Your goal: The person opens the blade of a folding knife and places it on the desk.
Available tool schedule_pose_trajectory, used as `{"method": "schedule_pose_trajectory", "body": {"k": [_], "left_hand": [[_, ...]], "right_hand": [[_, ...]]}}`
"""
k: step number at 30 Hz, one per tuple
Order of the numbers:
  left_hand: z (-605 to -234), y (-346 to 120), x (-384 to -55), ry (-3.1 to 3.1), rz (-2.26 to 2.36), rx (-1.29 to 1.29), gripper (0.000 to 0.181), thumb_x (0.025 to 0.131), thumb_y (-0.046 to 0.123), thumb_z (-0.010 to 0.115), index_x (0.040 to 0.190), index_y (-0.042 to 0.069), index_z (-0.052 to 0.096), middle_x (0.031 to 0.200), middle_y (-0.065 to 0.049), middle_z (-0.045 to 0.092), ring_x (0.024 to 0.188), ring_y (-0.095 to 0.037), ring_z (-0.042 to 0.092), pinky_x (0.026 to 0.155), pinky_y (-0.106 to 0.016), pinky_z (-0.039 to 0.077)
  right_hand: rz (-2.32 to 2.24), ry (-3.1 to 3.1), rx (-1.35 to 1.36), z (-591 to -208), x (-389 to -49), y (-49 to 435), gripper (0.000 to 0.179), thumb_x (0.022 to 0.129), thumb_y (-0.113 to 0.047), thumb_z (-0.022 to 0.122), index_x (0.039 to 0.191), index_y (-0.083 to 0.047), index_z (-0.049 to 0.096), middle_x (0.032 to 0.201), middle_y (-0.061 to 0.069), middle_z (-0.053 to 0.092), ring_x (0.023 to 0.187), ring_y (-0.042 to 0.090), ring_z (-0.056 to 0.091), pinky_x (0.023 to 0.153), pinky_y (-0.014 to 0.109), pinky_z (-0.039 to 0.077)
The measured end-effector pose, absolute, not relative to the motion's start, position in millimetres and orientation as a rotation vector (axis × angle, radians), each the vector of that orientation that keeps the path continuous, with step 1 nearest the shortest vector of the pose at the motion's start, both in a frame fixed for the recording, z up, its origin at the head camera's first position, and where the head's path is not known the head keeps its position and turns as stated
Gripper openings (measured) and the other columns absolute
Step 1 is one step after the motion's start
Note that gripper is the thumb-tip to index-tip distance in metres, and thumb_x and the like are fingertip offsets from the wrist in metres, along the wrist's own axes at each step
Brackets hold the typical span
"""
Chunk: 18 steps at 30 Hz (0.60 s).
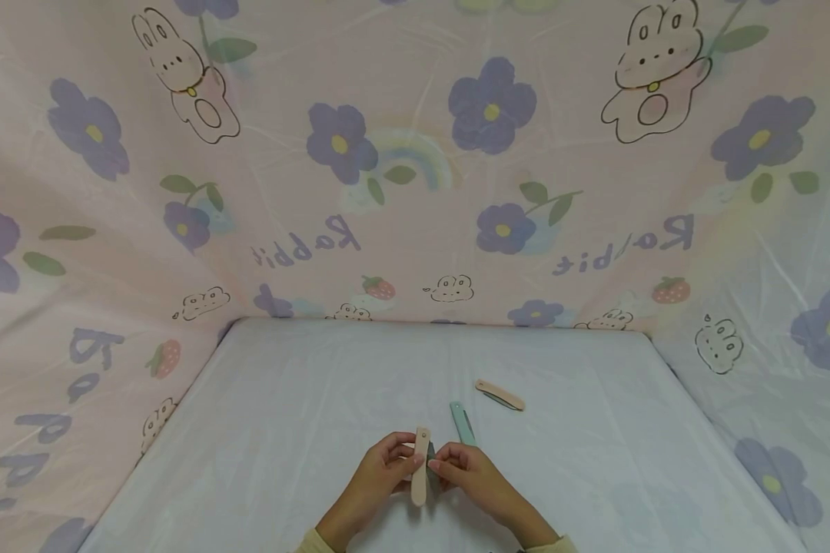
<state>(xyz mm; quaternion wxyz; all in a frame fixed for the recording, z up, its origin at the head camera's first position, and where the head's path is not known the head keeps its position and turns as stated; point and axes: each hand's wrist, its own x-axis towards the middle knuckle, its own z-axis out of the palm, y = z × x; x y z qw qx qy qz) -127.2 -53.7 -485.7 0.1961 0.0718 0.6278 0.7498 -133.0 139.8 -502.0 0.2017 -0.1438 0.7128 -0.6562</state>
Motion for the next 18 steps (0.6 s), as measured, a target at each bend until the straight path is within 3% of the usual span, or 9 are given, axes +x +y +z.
{"method": "schedule_pose_trajectory", "body": {"k": [6,10,18], "left_hand": [[-497,-55,-130,1.788,2.092,0.218,0.04,0.084,0.015,0.06,0.12,0.004,0.045,0.094,-0.012,0.058,0.08,-0.019,0.06,0.065,-0.036,0.052],[-500,-56,-130,1.805,2.084,0.236,0.041,0.084,0.016,0.061,0.122,0.006,0.045,0.095,-0.013,0.059,0.08,-0.019,0.06,0.065,-0.036,0.052],[-499,-59,-129,1.843,2.06,0.281,0.04,0.084,0.016,0.061,0.121,0.007,0.047,0.095,-0.015,0.059,0.077,-0.016,0.059,0.063,-0.034,0.052]], "right_hand": [[-1.841,1.972,-0.37,-487,-126,139,0.026,0.089,-0.018,0.053,0.094,0.007,0.054,0.082,0.016,0.058,0.076,0.02,0.055,0.066,0.031,0.051],[-1.827,1.987,-0.352,-476,-122,139,0.025,0.089,-0.018,0.054,0.093,0.007,0.054,0.08,0.012,0.059,0.075,0.018,0.056,0.066,0.032,0.051],[-1.832,1.991,-0.332,-499,-128,144,0.025,0.09,-0.022,0.052,0.094,0.003,0.055,0.083,0.007,0.059,0.077,0.016,0.055,0.067,0.032,0.05]]}}
